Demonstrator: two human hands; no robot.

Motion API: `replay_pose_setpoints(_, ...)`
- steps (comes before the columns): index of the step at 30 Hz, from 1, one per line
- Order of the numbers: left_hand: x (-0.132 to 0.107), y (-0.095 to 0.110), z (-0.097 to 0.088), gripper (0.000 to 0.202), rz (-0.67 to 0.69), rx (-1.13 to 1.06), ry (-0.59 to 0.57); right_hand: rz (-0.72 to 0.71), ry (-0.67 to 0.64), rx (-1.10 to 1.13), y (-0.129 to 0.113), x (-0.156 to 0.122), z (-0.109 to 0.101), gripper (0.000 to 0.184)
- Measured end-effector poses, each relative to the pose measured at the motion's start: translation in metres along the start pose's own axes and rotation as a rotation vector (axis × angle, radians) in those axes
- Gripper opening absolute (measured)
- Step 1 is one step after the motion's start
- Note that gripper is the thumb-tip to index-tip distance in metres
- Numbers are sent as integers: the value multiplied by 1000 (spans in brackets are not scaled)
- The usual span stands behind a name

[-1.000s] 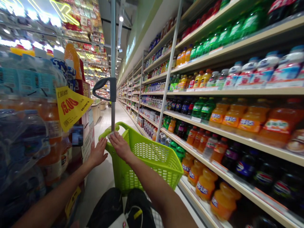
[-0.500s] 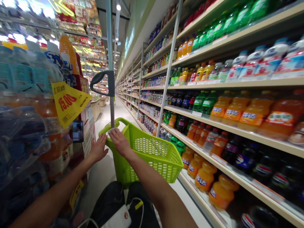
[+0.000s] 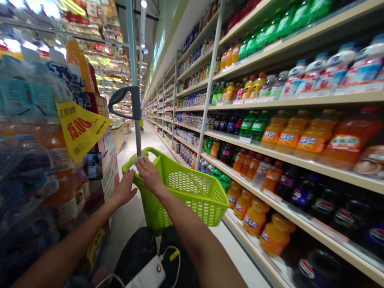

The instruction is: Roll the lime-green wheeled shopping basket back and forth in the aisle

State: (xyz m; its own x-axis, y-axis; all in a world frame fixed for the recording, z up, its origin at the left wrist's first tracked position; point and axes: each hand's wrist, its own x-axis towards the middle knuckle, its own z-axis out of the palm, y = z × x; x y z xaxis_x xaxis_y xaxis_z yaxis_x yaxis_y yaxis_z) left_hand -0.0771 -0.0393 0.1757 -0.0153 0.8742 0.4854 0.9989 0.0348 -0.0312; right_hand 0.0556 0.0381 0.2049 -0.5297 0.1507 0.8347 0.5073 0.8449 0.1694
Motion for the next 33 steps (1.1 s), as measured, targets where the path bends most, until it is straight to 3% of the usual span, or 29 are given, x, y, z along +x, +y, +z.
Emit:
replay_pose_setpoints(5,-2,-4,2,67,20,26,-2,-12,-90,36,-5,-47,18,33)
replay_pose_setpoints(11,-1,3,2,65,42,52,-4,115,-91,47,-7,-81,24,36)
replay_pose_setpoints(18,-3,4,3,62,93,54,1,379,4,10,25,-137,19,48)
replay_pose_setpoints(23,-11,25,4,52,170,44,135,417,-11,40,9,-128,20,52)
replay_pose_setpoints(27,-13,42,9,54,266,33,136,409,-45,47,-6,-111,26,49)
replay_pose_setpoints(33,-9,48,19,59,238,86,59,551,-75,15,23,-141,15,47)
